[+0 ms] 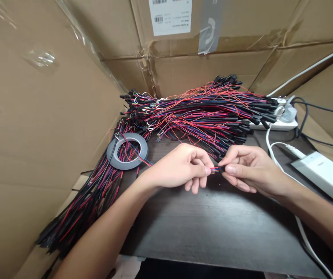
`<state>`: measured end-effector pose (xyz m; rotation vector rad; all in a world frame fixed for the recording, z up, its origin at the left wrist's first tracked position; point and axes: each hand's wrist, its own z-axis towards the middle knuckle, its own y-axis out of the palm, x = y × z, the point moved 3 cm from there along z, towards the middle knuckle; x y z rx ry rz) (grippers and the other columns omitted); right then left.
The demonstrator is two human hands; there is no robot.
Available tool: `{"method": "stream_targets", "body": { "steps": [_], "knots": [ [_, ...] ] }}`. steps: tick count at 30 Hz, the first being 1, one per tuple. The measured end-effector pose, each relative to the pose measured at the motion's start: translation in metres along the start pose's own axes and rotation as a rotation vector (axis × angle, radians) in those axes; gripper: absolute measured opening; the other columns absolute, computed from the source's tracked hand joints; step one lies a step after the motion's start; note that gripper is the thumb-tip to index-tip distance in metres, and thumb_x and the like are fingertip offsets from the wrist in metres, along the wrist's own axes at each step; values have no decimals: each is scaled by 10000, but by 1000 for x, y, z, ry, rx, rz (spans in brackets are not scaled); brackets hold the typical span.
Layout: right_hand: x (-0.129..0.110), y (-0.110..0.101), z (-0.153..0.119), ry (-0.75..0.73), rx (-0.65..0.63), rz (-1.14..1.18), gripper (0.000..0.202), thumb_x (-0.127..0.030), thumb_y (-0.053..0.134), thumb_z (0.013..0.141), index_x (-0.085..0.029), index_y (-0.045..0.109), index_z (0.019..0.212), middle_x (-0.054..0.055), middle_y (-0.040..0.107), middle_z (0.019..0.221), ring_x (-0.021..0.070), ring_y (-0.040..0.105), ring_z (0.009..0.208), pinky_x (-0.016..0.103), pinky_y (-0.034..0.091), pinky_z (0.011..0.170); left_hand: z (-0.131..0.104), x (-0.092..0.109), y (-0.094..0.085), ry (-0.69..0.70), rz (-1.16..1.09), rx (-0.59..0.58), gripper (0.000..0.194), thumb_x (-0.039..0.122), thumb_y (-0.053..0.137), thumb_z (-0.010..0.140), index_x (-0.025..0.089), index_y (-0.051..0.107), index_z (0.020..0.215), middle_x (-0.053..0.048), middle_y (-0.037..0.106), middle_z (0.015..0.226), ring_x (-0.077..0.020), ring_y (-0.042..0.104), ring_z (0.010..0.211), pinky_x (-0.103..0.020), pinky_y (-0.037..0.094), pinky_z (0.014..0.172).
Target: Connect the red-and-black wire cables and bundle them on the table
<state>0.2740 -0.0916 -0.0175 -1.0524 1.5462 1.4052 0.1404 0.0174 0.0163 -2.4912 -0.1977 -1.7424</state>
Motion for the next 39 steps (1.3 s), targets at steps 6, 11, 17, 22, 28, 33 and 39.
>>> {"method": "stream_targets", "body": {
  "steps": [6,11,17,22,28,33,39],
  "knots": [
    [-3,0,1,1,76,-23,181,-261,774,781,-150,634,813,-2,642,554,57,492,350,120,298,279,-1,1,-5,48,26,89,25,99,598,809,91,616,794,10,609,586,-34,510,416,-119,375,392],
    [-3,2,0,30,48,-11,190,-278,766,787,-150,628,809,-5,635,538,48,466,326,113,266,274,-2,1,-3,33,17,64,37,87,580,809,91,612,791,10,600,578,-46,521,412,-129,373,380],
    [1,2,0,49,28,4,196,-275,764,791,-145,623,829,-3,639,540,50,472,325,115,287,274,1,-1,2,38,34,57,59,57,563,787,102,602,786,5,615,607,-62,551,436,-145,410,386],
    [3,4,0,81,17,-9,203,-285,766,793,-150,618,831,0,650,548,57,492,333,117,308,273,3,-4,4,51,66,41,51,140,601,808,105,599,772,-1,612,610,-72,557,438,-158,430,380],
    [4,6,-1,110,-12,-12,226,-301,762,799,-147,599,827,8,660,555,60,497,319,117,301,261,1,-1,3,86,220,118,68,162,626,805,107,630,765,9,586,559,-86,557,455,-182,466,435],
    [5,7,-2,130,-44,-13,213,-287,745,818,-147,585,829,7,663,567,51,490,325,112,300,272,0,2,1,172,328,141,112,123,592,812,101,658,724,-5,595,610,-90,578,536,-190,474,526],
    [5,6,-3,155,-64,-51,219,-307,739,820,-148,588,828,2,650,562,56,486,325,121,294,264,0,3,0,175,388,124,121,142,611,797,108,668,696,21,574,582,-70,519,507,-181,427,510]
  ]
}}
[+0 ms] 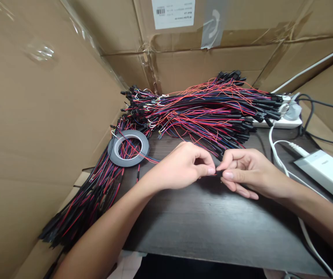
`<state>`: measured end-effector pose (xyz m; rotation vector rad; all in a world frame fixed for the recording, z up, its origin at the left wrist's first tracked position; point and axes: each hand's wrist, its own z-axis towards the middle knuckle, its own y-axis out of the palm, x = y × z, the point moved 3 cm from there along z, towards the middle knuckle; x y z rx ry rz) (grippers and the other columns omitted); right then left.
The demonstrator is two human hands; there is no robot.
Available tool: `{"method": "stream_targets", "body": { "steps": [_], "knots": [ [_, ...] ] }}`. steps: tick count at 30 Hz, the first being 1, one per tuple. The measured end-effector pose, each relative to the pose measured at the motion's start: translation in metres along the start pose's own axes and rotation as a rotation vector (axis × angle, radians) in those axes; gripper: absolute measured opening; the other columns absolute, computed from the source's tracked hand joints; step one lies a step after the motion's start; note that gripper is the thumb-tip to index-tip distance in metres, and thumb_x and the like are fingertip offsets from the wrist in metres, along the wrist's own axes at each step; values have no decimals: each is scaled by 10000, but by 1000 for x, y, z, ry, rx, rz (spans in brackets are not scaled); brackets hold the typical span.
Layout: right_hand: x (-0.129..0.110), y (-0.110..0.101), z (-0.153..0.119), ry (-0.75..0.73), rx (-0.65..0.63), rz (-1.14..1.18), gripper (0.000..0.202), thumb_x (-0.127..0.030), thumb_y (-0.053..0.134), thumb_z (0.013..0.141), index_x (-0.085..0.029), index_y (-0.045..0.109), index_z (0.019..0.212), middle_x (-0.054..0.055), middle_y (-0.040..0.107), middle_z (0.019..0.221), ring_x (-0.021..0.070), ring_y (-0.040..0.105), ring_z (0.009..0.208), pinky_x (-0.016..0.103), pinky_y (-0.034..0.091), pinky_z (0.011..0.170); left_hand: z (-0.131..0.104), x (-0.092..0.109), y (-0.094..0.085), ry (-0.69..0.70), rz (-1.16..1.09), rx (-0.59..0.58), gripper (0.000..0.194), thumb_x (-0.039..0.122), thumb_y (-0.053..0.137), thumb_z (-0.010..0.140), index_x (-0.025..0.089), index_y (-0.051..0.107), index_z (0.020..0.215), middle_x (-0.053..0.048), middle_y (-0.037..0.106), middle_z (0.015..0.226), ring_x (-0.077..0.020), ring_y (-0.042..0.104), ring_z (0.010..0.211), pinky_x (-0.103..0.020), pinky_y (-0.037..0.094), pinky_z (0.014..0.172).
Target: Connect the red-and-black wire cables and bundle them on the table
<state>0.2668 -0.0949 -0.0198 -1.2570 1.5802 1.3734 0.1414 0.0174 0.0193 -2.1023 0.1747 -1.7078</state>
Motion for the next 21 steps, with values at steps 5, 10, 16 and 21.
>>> {"method": "stream_targets", "body": {
  "steps": [5,10,16,21],
  "knots": [
    [-2,0,-1,1,1,-43,231,-317,747,810,-150,588,823,5,650,563,62,502,341,124,321,270,-1,-3,1,-84,-124,-52,83,151,624,786,104,650,723,19,564,570,-74,521,494,-177,432,464],
    [-7,-3,1,-87,143,-137,251,-324,793,758,-151,615,797,23,659,579,82,544,397,145,394,307,-1,-9,-3,-146,-269,-67,41,121,599,789,107,605,751,35,541,551,-72,523,449,-177,442,420],
    [-13,-9,2,-222,269,-139,217,-286,834,690,-162,659,727,46,674,683,110,590,474,191,463,356,-1,-5,-11,-67,-272,32,25,128,651,763,107,645,751,15,581,660,-72,510,582,-183,436,521],
    [-16,-9,1,-379,284,-201,122,-194,818,690,-197,699,717,35,669,790,105,596,530,217,512,421,0,-4,-10,-81,-303,31,93,181,627,812,102,674,795,6,606,700,-83,514,628,-204,422,573]
  ]
}}
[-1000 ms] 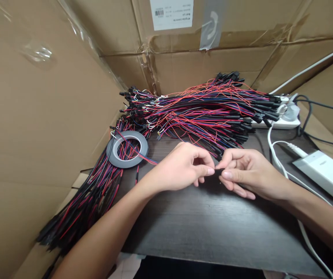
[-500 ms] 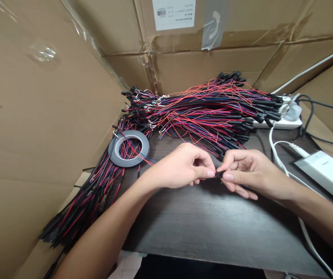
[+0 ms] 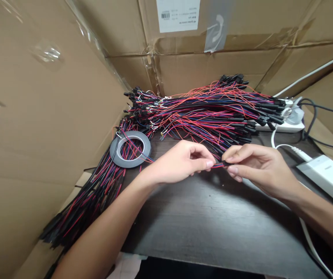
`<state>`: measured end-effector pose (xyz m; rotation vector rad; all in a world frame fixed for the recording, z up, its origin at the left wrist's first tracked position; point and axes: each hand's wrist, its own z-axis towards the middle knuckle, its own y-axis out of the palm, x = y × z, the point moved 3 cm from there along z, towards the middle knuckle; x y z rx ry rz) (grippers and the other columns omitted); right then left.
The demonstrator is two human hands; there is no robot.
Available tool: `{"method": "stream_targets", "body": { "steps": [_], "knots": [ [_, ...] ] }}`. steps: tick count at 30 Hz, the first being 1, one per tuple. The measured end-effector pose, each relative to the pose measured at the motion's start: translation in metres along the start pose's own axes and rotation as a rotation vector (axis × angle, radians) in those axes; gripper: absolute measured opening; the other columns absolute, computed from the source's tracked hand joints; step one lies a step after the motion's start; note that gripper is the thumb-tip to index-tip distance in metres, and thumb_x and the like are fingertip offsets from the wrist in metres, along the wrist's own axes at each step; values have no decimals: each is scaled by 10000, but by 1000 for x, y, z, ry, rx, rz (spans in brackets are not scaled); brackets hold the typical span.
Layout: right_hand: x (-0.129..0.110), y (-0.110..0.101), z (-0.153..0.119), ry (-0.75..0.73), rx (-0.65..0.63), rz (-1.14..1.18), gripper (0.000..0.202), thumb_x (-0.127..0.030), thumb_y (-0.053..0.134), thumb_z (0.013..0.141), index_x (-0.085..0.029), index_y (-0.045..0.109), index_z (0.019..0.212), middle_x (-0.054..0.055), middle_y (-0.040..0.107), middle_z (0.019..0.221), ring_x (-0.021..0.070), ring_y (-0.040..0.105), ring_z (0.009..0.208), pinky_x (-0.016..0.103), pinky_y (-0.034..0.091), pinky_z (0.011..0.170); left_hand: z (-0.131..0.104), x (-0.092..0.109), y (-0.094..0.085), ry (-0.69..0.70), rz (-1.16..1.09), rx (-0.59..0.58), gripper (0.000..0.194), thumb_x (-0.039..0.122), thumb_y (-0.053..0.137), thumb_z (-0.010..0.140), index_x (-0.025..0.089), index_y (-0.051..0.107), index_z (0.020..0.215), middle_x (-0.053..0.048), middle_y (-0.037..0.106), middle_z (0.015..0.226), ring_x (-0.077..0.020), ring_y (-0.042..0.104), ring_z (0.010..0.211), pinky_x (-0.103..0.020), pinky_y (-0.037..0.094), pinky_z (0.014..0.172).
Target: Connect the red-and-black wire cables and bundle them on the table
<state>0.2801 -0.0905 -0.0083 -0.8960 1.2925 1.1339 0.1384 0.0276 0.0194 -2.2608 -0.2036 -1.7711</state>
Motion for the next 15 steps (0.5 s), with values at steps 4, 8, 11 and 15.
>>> {"method": "stream_targets", "body": {
  "steps": [4,8,11,15],
  "knots": [
    [-4,1,-1,-96,-52,-79,93,-135,759,741,-220,723,755,42,666,803,123,605,588,221,505,432,1,-3,4,-21,11,-36,74,138,612,805,99,671,783,24,582,651,-70,516,566,-191,413,518],
    [-7,1,-1,-153,-72,-158,96,-133,746,752,-225,721,742,49,673,797,152,624,675,257,529,527,2,-7,7,-39,-36,-7,41,125,629,786,99,638,756,30,562,596,-77,540,498,-183,418,436],
    [-7,2,-1,-138,-84,-161,78,-148,740,765,-218,705,766,45,671,827,137,619,678,244,524,557,4,-8,9,-47,-41,58,45,96,649,759,95,629,719,33,551,546,-72,527,462,-174,416,411],
    [-3,6,-3,-2,-67,-201,84,-208,725,790,-193,663,845,18,641,715,99,568,528,207,490,469,6,-11,13,-63,52,112,69,87,631,763,98,631,695,30,553,508,-74,511,413,-183,409,396]
  ]
}}
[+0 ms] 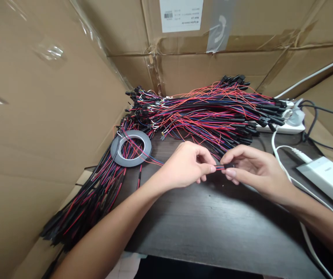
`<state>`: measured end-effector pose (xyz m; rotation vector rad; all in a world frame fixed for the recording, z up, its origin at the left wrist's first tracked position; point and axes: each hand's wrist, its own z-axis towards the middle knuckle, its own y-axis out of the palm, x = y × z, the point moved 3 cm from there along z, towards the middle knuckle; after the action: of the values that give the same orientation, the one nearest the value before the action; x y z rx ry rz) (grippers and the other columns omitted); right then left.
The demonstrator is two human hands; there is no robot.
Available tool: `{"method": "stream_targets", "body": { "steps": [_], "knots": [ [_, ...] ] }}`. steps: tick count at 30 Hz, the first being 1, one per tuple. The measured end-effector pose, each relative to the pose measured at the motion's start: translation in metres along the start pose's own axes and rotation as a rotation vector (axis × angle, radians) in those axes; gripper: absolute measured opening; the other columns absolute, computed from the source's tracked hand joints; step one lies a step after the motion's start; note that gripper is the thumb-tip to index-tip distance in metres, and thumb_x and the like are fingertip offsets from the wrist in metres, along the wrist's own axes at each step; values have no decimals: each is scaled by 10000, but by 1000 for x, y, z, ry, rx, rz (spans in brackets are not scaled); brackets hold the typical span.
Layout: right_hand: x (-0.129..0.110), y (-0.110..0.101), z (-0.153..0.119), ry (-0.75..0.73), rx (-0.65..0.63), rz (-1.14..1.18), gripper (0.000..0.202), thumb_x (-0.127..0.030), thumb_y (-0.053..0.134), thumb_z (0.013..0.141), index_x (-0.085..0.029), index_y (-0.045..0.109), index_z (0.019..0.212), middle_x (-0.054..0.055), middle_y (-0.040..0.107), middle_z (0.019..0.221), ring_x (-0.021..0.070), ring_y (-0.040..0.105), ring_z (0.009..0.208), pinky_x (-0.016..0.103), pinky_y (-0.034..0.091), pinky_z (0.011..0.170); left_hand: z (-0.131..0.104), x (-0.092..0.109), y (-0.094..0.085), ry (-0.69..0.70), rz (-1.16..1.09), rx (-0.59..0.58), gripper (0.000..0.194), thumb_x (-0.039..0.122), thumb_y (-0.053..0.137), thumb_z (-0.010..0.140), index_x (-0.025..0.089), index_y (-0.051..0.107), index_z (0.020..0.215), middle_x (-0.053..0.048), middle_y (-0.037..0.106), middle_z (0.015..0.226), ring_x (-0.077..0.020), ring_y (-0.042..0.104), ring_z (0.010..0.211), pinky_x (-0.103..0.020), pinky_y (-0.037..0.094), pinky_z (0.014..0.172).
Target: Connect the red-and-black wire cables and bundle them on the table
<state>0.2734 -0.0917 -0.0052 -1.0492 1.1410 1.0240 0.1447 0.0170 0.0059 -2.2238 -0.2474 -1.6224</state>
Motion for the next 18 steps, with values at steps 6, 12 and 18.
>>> {"method": "stream_targets", "body": {
  "steps": [6,12,18],
  "knots": [
    [-2,6,-1,146,10,-134,127,-261,674,790,-159,625,732,15,618,572,96,527,432,188,398,370,-1,0,6,147,234,46,86,124,624,795,117,664,719,9,620,577,-84,568,491,-219,466,534],
    [-7,5,-6,35,53,-254,110,-244,643,787,-174,648,702,-4,591,512,93,492,393,206,382,373,-4,4,3,134,208,-64,121,126,608,821,135,568,706,24,601,599,-82,584,511,-202,478,515],
    [-10,5,-6,3,61,-291,108,-243,634,775,-182,653,687,-17,558,475,93,454,369,218,338,348,-3,1,3,98,93,-160,123,144,592,832,143,520,733,10,611,621,-90,605,517,-195,490,472]
  ]
}}
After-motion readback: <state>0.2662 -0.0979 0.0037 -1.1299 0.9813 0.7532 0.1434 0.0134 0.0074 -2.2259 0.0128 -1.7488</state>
